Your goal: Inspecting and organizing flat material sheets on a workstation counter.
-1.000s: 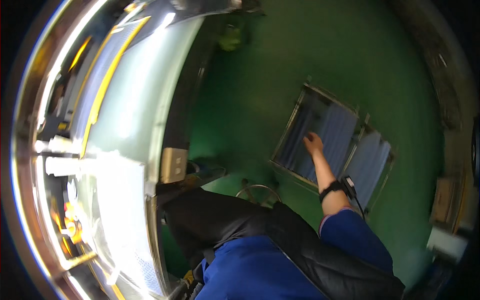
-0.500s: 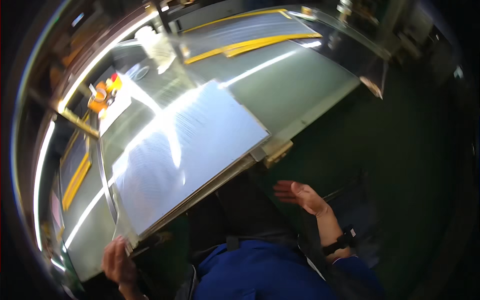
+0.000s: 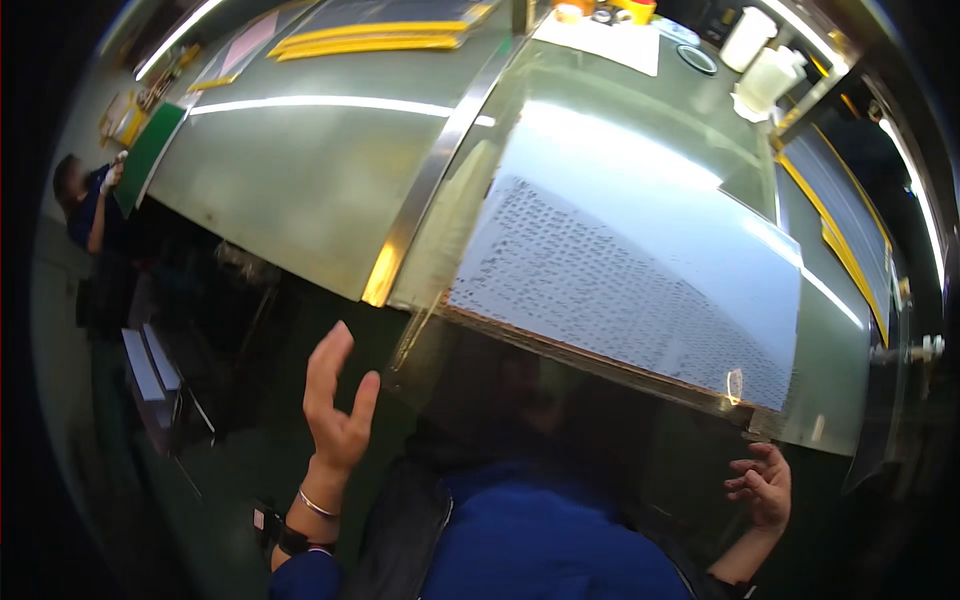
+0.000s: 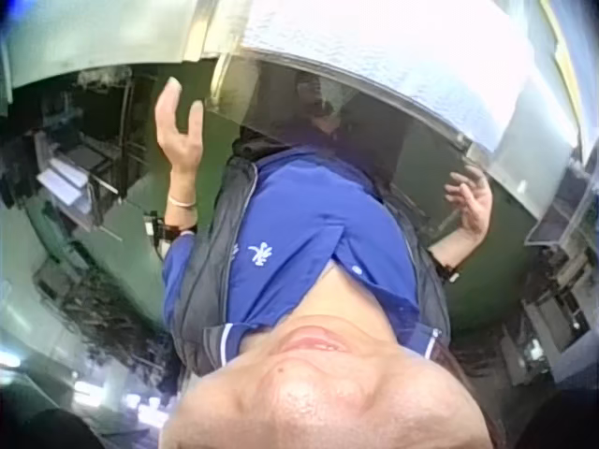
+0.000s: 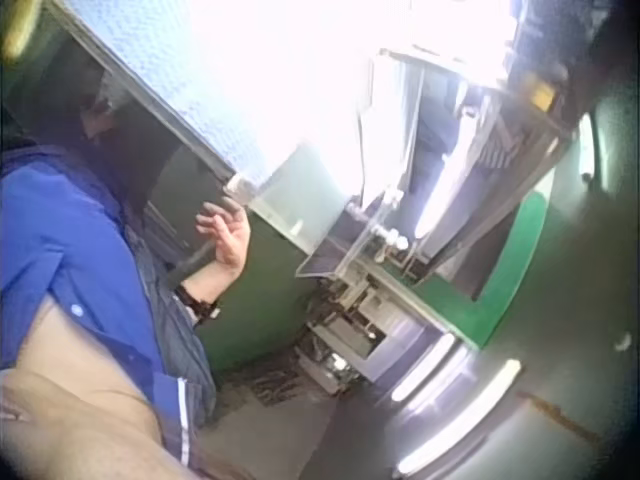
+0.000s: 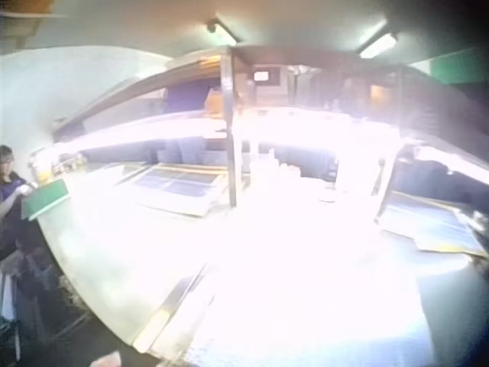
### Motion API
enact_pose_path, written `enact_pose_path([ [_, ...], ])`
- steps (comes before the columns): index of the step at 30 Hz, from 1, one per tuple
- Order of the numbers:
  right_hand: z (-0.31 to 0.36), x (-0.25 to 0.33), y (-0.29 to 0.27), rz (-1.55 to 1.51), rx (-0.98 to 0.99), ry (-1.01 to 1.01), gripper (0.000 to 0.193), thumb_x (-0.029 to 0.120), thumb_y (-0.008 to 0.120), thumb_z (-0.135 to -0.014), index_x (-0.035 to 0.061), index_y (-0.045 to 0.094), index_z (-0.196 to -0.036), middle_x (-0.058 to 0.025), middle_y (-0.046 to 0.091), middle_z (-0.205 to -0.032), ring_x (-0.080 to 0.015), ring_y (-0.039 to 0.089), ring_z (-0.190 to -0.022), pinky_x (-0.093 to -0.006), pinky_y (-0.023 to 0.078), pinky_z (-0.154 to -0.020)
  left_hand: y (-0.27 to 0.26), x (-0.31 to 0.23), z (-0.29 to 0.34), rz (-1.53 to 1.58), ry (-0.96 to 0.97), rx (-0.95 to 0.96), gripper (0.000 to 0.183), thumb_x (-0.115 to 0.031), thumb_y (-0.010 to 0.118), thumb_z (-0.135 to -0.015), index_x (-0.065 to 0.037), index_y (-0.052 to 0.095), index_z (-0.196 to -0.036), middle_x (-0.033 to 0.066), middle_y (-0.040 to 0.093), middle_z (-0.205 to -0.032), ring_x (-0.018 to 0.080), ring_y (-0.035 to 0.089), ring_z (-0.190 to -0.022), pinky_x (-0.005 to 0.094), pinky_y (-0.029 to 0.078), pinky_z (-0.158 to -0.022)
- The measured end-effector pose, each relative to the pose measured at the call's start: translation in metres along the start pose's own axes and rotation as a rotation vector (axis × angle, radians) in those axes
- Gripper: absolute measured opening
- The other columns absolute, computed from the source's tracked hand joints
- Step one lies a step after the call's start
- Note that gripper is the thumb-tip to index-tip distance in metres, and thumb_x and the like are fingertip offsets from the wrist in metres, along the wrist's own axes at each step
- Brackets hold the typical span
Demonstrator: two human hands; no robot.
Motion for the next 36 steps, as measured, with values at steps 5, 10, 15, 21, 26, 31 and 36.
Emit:
enact_pose_path([
  [5,-0.024,0.062,-0.007,0.275,-0.030,-0.149,0.045,0.014,0.068,-0.072,0.0047,0.044,-0.109,-0.0137,0.059,-0.093,-0.0198,0.063,-0.065,-0.0297,0.053,-0.051,0.023,0.015,-0.008,1.006,-1.018,0.708,0.044,-0.010,0.061,-0.081,0.006,0.044,-0.119,0.0192,0.058,-0.105,0.0240,0.061,-0.090,0.0323,0.053,-0.072],
  [10,-0.073,0.100,-0.004,0.212,-0.187,-0.297,0.041,0.015,0.063,-0.080,0.0039,0.046,-0.115,-0.0088,0.056,-0.100,-0.0105,0.059,-0.076,-0.0203,0.051,-0.065,0.039,-0.023,-0.073,0.862,-0.631,0.816,0.044,0.002,0.057,-0.081,0.007,0.041,-0.122,0.0190,0.063,-0.091,0.0179,0.064,-0.073,0.0245,0.052,-0.064],
  [15,-0.094,0.106,0.009,0.345,-0.198,-0.277,0.042,0.011,0.057,-0.085,0.0015,0.042,-0.124,-0.0054,0.057,-0.099,-0.0072,0.056,-0.080,-0.0178,0.048,-0.066,0.074,-0.023,-0.125,0.648,-0.259,0.469,0.043,0.004,0.052,-0.082,-0.004,0.047,-0.124,0.0152,0.063,-0.093,0.0158,0.062,-0.080,0.0259,0.050,-0.072],
  [21,-0.120,0.092,-0.015,0.351,-0.345,-0.586,0.042,0.008,0.057,-0.085,0.0016,0.044,-0.124,-0.0050,0.060,-0.095,-0.0075,0.056,-0.083,-0.0202,0.044,-0.077,0.081,-0.008,-0.122,0.209,0.265,0.678,0.042,0.001,0.056,-0.078,-0.007,0.054,-0.119,0.0125,0.053,-0.121,0.0262,0.042,-0.122,0.0402,0.024,-0.105],
  [26,-0.133,0.081,-0.020,0.288,-0.364,-0.609,0.043,0.007,0.058,-0.085,-0.0003,0.044,-0.124,-0.0068,0.062,-0.096,-0.0090,0.056,-0.090,-0.0210,0.042,-0.083,0.083,-0.006,-0.119,0.340,0.199,0.834,0.050,-0.002,0.058,-0.077,-0.012,0.049,-0.124,0.0085,0.032,-0.140,0.0260,0.019,-0.134,0.0449,0.002,-0.109],
  [31,-0.133,0.080,-0.020,0.273,-0.346,-0.605,0.043,0.007,0.058,-0.085,-0.0014,0.043,-0.124,-0.0079,0.062,-0.097,-0.0103,0.056,-0.093,-0.0218,0.042,-0.085,0.079,-0.008,-0.121,0.375,0.174,0.878,0.054,-0.002,0.061,-0.073,-0.011,0.048,-0.125,0.0088,0.032,-0.139,0.0256,0.018,-0.134,0.0436,0.001,-0.109],
  [36,-0.128,0.076,-0.019,0.268,-0.338,-0.590,0.044,0.007,0.058,-0.084,-0.0016,0.043,-0.125,-0.0072,0.062,-0.096,-0.0096,0.056,-0.092,-0.0211,0.041,-0.085,0.078,-0.007,-0.117,0.389,0.166,0.868,0.057,-0.002,0.064,-0.071,-0.011,0.048,-0.125,0.0099,0.033,-0.139,0.0255,0.018,-0.134,0.0426,0.001,-0.109],
])
Point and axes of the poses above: each hand's wrist, its own z-axis away from the middle knuckle, its own y-axis out of the palm, x = y × z, the point moved 3 cm from there along -z, towards the middle knuckle
